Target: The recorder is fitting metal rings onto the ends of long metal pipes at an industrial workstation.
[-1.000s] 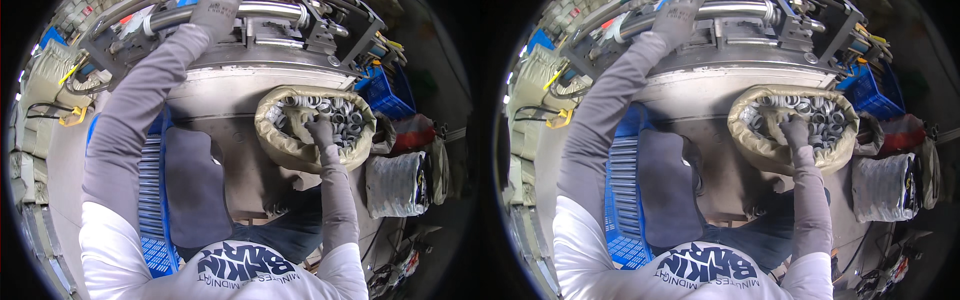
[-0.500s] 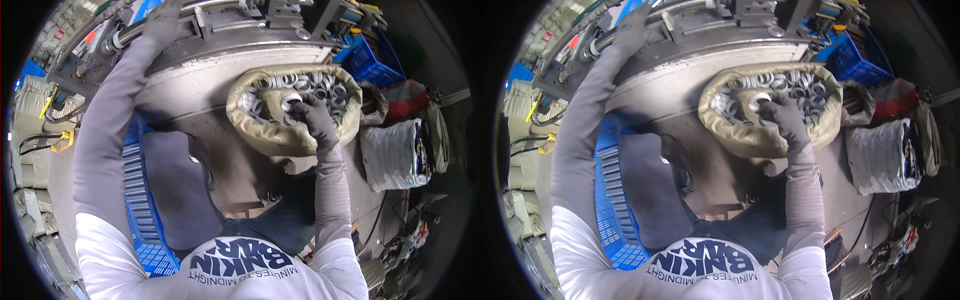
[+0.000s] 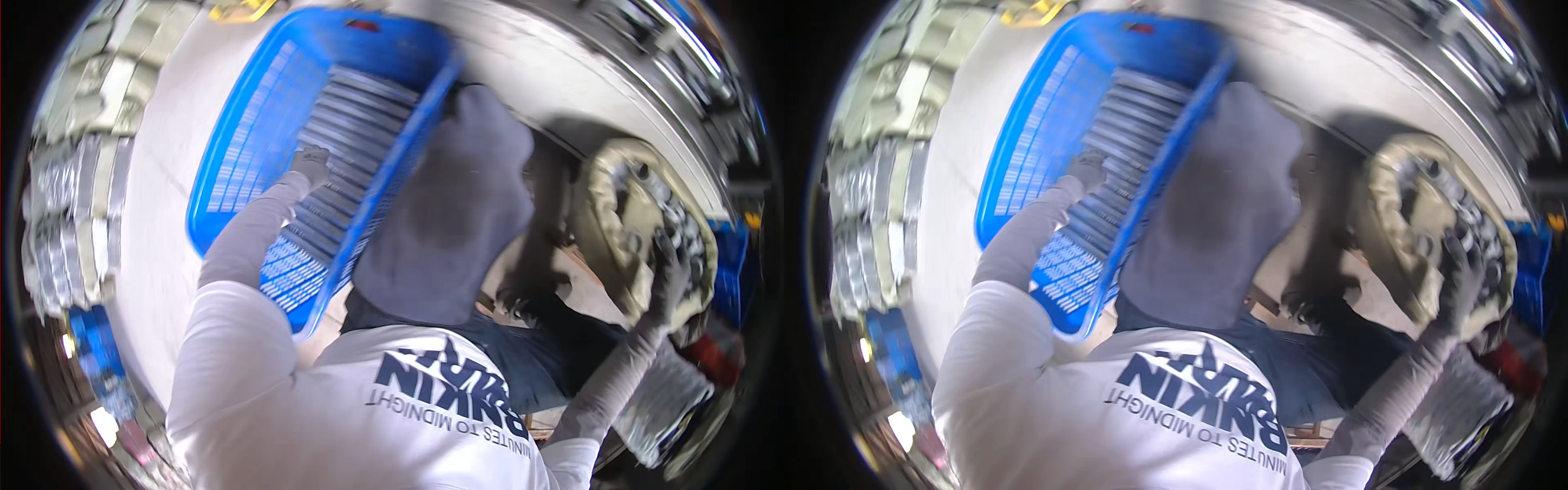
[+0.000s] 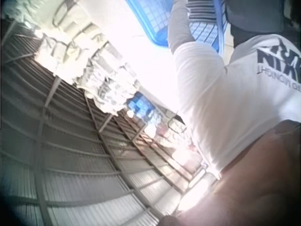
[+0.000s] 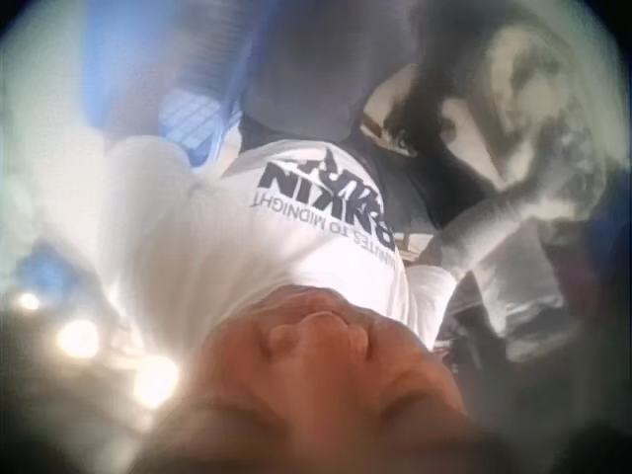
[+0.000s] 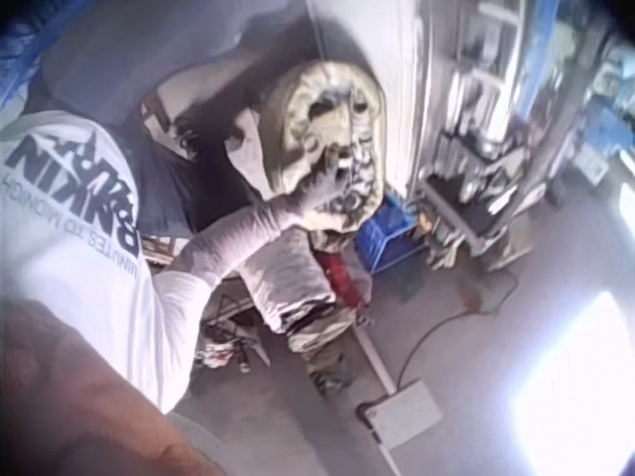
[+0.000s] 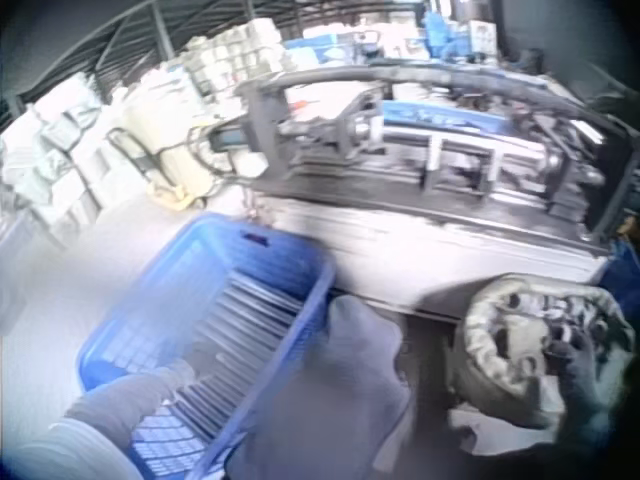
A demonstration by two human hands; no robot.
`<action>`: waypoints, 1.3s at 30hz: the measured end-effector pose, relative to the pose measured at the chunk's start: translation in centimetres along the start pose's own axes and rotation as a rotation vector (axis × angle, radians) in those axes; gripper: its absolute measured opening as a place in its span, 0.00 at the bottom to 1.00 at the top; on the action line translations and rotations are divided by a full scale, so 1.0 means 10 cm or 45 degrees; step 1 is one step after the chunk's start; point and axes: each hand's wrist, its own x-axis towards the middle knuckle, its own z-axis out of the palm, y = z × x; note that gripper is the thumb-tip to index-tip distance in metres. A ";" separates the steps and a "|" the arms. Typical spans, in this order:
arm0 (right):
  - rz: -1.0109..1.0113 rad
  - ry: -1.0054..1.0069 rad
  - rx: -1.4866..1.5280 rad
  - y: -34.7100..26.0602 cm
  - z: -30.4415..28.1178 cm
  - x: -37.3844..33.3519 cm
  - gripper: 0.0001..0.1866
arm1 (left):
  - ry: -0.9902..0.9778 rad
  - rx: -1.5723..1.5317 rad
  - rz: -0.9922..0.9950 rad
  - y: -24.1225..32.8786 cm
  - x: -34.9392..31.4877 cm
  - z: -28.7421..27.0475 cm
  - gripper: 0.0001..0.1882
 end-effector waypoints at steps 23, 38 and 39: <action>0.072 0.032 0.652 -0.41 1.04 -0.52 0.26 | 0.317 -0.536 0.735 0.68 -0.74 0.53 0.19; 0.389 -0.475 1.396 -0.32 1.15 -0.75 0.36 | 0.658 -1.089 0.092 0.38 -0.29 0.81 0.36; 0.374 -0.450 1.412 -0.30 1.11 -0.78 0.36 | 0.627 -1.092 0.036 0.39 -0.17 0.96 0.33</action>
